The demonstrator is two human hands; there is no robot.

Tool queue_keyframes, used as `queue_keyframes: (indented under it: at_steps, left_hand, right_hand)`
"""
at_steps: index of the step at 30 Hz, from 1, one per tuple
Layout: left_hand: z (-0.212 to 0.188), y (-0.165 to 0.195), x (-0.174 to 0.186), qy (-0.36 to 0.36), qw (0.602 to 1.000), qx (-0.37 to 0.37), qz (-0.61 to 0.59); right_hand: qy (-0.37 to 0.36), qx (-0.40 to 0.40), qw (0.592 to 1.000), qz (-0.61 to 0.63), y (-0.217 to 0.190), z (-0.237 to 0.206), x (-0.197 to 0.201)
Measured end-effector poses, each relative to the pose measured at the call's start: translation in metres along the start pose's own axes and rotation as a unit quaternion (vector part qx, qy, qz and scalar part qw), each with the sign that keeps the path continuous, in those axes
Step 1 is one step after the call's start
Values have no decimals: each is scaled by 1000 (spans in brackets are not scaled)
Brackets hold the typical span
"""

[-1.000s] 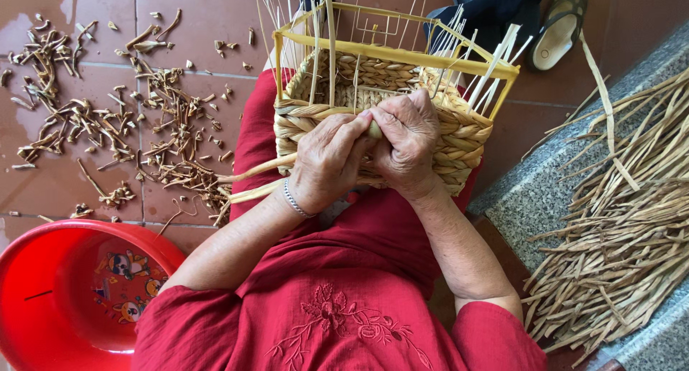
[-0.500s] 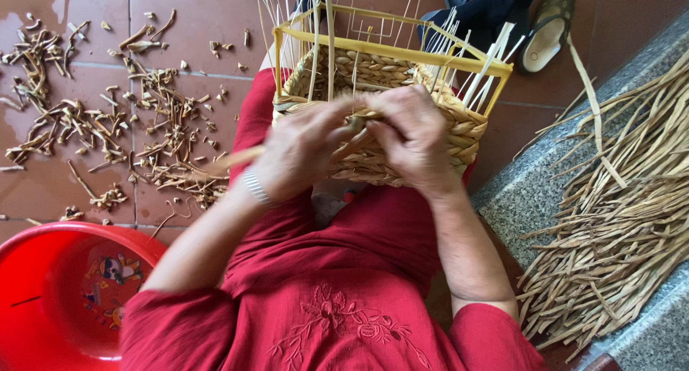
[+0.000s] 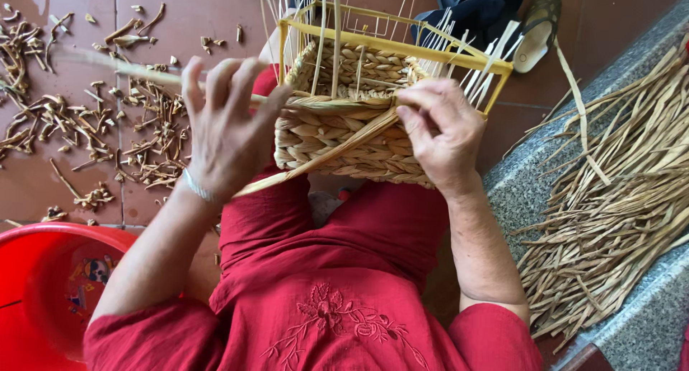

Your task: The person sits on the floor weaving dried water hyacinth strands around a rectangular bamboo frame basket, folding and tucking the braided strands along the rim and sides, and reaching to a pile of strands beside them to continue weaving the basket body.

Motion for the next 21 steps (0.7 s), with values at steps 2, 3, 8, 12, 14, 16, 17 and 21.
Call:
queue_keyframes:
  at_steps: [2, 3, 8, 12, 14, 16, 17, 21]
  left_hand:
    - [-14, 22, 22, 41, 998, -28, 38]
    - [-21, 32, 17, -8, 1000, -27, -3]
    - [-45, 44, -22, -174, 984, 5, -38]
    - [-43, 28, -4, -136, 987, 32, -75]
    - [-37, 18, 5, -144, 986, 51, -72]
    - [-25, 10, 23, -86, 988, 49, -120]
    - [-19, 6, 29, -57, 987, 47, -145]
    - [-3, 0, 30, -8, 992, -12, -123]
  right_hand:
    - [-2, 53, 999, 1, -14, 1, -5]
    - [-19, 74, 997, -15, -18, 2, -11]
    - [-97, 108, 987, -66, -24, 12, -30]
    - [-145, 89, 985, -37, -29, 14, -23]
    - [-175, 98, 979, -42, -34, 12, -26]
    - [-143, 110, 982, -51, -39, 13, -26]
    - [-127, 116, 983, -56, -40, 13, -28]
    - [-84, 74, 992, -54, -29, 13, -31]
Point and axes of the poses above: each hand's wrist, its own z-axis towards the middle knuckle, its own x-axis out of the back of the hand, y = z × x, the point moved 9 cm from there along z, towards the middle knuckle, and after that the axes turned 7 degrees about x, right-handed, at the moved point
